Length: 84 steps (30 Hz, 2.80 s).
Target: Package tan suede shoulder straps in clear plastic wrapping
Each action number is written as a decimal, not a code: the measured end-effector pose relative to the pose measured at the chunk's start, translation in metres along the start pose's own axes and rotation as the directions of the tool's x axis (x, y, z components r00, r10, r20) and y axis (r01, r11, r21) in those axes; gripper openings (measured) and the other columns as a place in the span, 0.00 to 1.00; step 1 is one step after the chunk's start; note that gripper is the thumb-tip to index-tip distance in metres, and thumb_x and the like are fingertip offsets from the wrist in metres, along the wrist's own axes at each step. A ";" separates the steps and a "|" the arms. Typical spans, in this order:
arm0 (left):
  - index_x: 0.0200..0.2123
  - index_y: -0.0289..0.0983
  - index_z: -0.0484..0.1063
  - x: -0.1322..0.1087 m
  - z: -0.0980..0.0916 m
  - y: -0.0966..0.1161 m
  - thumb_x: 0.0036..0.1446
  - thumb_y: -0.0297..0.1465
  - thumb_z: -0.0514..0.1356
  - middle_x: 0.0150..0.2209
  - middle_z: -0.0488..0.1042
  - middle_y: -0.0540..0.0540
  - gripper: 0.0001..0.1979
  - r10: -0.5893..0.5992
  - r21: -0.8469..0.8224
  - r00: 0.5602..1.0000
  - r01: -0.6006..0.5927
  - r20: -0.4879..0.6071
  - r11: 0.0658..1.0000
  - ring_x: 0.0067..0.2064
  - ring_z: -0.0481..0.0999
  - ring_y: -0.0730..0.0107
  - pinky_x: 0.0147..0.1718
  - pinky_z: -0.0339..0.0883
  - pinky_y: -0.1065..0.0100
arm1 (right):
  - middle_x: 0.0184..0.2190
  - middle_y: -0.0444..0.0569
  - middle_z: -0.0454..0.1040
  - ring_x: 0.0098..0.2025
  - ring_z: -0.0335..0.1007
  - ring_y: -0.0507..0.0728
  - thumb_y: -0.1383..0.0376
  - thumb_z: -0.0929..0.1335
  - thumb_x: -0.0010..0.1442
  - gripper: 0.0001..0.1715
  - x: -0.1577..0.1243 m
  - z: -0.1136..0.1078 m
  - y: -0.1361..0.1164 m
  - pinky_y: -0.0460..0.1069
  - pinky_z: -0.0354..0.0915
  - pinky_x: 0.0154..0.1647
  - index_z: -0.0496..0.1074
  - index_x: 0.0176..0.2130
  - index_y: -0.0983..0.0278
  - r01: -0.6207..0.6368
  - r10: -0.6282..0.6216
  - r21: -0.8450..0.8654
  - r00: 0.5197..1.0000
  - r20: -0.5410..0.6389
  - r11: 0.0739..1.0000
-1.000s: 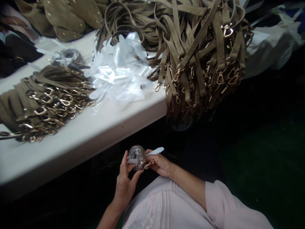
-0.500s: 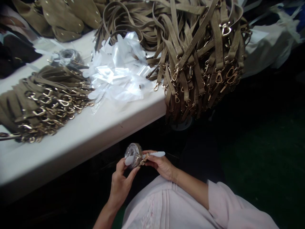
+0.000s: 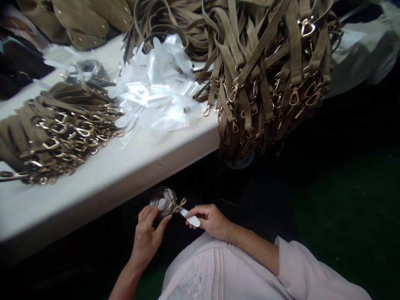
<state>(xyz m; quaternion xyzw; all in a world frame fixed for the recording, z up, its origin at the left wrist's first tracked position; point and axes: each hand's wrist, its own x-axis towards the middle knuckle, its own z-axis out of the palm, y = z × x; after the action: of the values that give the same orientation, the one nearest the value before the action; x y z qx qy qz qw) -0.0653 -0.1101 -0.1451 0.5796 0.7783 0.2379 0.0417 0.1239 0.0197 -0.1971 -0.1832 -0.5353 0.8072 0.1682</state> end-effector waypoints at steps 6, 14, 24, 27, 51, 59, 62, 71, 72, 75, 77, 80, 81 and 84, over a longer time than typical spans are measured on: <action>0.49 0.36 0.68 0.005 0.002 0.009 0.62 0.24 0.58 0.39 0.74 0.44 0.13 0.104 0.051 0.994 -0.105 0.031 0.993 0.43 0.73 0.60 0.55 0.59 0.47 | 0.40 0.53 0.78 0.39 0.73 0.56 0.69 0.62 0.68 0.16 0.014 0.008 -0.032 0.50 0.69 0.39 0.78 0.48 0.61 0.509 -0.433 -0.661 0.852 0.294 0.551; 0.48 0.38 0.69 0.003 0.003 0.009 0.63 0.22 0.55 0.39 0.75 0.45 0.12 0.133 -0.035 0.986 -0.131 0.097 0.991 0.45 0.73 0.61 0.56 0.58 0.49 | 0.46 0.49 0.78 0.44 0.74 0.56 0.66 0.65 0.67 0.12 0.056 0.019 -0.027 0.50 0.69 0.46 0.80 0.43 0.57 0.457 -0.455 -0.594 0.875 0.166 0.662; 0.47 0.39 0.70 -0.003 0.005 -0.003 0.62 0.28 0.59 0.44 0.74 0.43 0.10 -0.011 -0.112 0.995 0.022 0.095 0.993 0.48 0.72 0.58 0.51 0.64 0.53 | 0.44 0.47 0.80 0.40 0.70 0.57 0.67 0.68 0.65 0.10 0.054 0.019 -0.021 0.53 0.67 0.43 0.80 0.42 0.56 0.489 -0.533 -0.533 0.842 0.082 0.691; 0.46 0.39 0.70 0.002 0.002 -0.003 0.62 0.27 0.58 0.43 0.75 0.44 0.08 0.017 -0.085 0.993 -0.007 0.115 0.996 0.47 0.73 0.58 0.51 0.62 0.53 | 0.44 0.47 0.80 0.41 0.68 0.57 0.69 0.67 0.65 0.12 0.049 0.013 -0.029 0.54 0.67 0.44 0.80 0.43 0.56 0.455 -0.542 -0.586 0.840 0.033 0.670; 0.37 0.38 0.76 0.023 0.003 0.017 0.66 0.34 0.53 0.36 0.77 0.45 0.13 -0.277 -0.265 0.961 0.270 0.012 0.926 0.39 0.77 0.64 0.40 0.70 0.66 | 0.42 0.49 0.80 0.43 0.74 0.56 0.62 0.67 0.67 0.09 0.076 0.016 -0.021 0.51 0.67 0.46 0.78 0.42 0.60 0.541 -0.517 -0.506 0.832 0.204 0.671; 0.37 0.38 0.76 0.022 0.007 0.015 0.65 0.39 0.54 0.33 0.77 0.48 0.14 -0.469 -0.386 0.883 0.443 0.031 0.809 0.34 0.76 0.68 0.35 0.67 0.71 | 0.42 0.46 0.76 0.41 0.66 0.55 0.63 0.68 0.65 0.07 0.064 0.032 -0.024 0.50 0.63 0.44 0.71 0.33 0.62 0.362 -0.429 -0.704 0.899 0.089 0.612; 0.36 0.38 0.76 0.023 0.003 0.016 0.64 0.40 0.55 0.31 0.77 0.50 0.15 -0.487 -0.408 0.871 0.467 0.062 0.784 0.33 0.75 0.69 0.33 0.65 0.72 | 0.42 0.45 0.75 0.41 0.65 0.55 0.65 0.68 0.64 0.07 0.065 0.032 -0.023 0.49 0.63 0.44 0.69 0.33 0.62 0.355 -0.423 -0.722 0.901 0.096 0.594; 0.38 0.36 0.76 0.021 0.005 0.014 0.65 0.33 0.55 0.37 0.80 0.46 0.10 -0.214 -0.229 0.972 0.188 -0.097 0.955 0.39 0.79 0.66 0.42 0.70 0.69 | 0.38 0.44 0.75 0.40 0.67 0.53 0.63 0.69 0.65 0.08 0.072 0.025 -0.017 0.47 0.63 0.44 0.69 0.34 0.62 0.386 -0.441 -0.674 0.892 0.097 0.631; 0.38 0.36 0.76 0.021 0.006 0.014 0.66 0.32 0.55 0.37 0.80 0.46 0.10 -0.175 -0.201 0.978 0.150 -0.113 0.968 0.40 0.79 0.66 0.43 0.70 0.69 | 0.37 0.44 0.75 0.40 0.67 0.53 0.63 0.69 0.65 0.08 0.072 0.025 -0.016 0.47 0.63 0.44 0.69 0.34 0.62 0.382 -0.441 -0.672 0.893 0.091 0.634; 0.40 0.35 0.75 0.023 0.007 0.014 0.66 0.29 0.55 0.38 0.80 0.45 0.09 -0.074 -0.118 0.986 0.057 -0.148 0.991 0.41 0.79 0.65 0.48 0.70 0.66 | 0.35 0.44 0.74 0.39 0.68 0.53 0.64 0.69 0.65 0.08 0.070 0.027 -0.016 0.47 0.63 0.43 0.68 0.33 0.62 0.349 -0.428 -0.683 0.902 0.059 0.641; 0.41 0.35 0.74 0.024 0.008 0.015 0.66 0.27 0.55 0.39 0.80 0.45 0.08 -0.010 -0.072 0.987 -0.002 -0.160 0.997 0.43 0.79 0.64 0.51 0.69 0.63 | 0.34 0.44 0.73 0.38 0.69 0.53 0.64 0.70 0.64 0.07 0.068 0.029 -0.017 0.46 0.63 0.41 0.68 0.34 0.62 0.308 -0.406 -0.683 0.914 0.018 0.662; 0.43 0.35 0.73 0.024 0.009 0.015 0.66 0.26 0.54 0.40 0.79 0.44 0.08 0.036 -0.037 0.988 -0.042 -0.150 0.998 0.45 0.78 0.63 0.55 0.67 0.59 | 0.33 0.42 0.74 0.35 0.70 0.51 0.65 0.71 0.62 0.06 0.068 0.031 -0.019 0.45 0.62 0.38 0.70 0.39 0.62 0.238 -0.355 -0.657 0.934 -0.048 0.715; 0.43 0.35 0.73 0.023 0.009 0.015 0.66 0.26 0.54 0.40 0.79 0.43 0.08 0.032 -0.036 0.990 -0.037 -0.138 0.999 0.46 0.78 0.62 0.54 0.67 0.59 | 0.33 0.42 0.74 0.35 0.70 0.51 0.65 0.71 0.61 0.06 0.068 0.031 -0.020 0.44 0.63 0.38 0.71 0.40 0.61 0.230 -0.345 -0.647 0.937 -0.056 0.727; 0.44 0.35 0.72 0.020 0.006 0.015 0.67 0.26 0.53 0.42 0.78 0.43 0.09 -0.029 -0.055 0.996 0.024 -0.089 0.998 0.45 0.78 0.62 0.47 0.71 0.63 | 0.33 0.42 0.75 0.38 0.72 0.51 0.65 0.72 0.61 0.04 0.071 0.032 -0.019 0.44 0.63 0.42 0.75 0.39 0.60 0.247 -0.346 -0.615 0.937 -0.046 0.749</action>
<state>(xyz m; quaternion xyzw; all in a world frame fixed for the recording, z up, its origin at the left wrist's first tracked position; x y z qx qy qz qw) -0.0559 -0.0864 -0.1401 0.5566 0.7803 0.2840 0.0253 0.0485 0.0345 -0.1759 -0.2024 -0.7702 0.5415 0.2694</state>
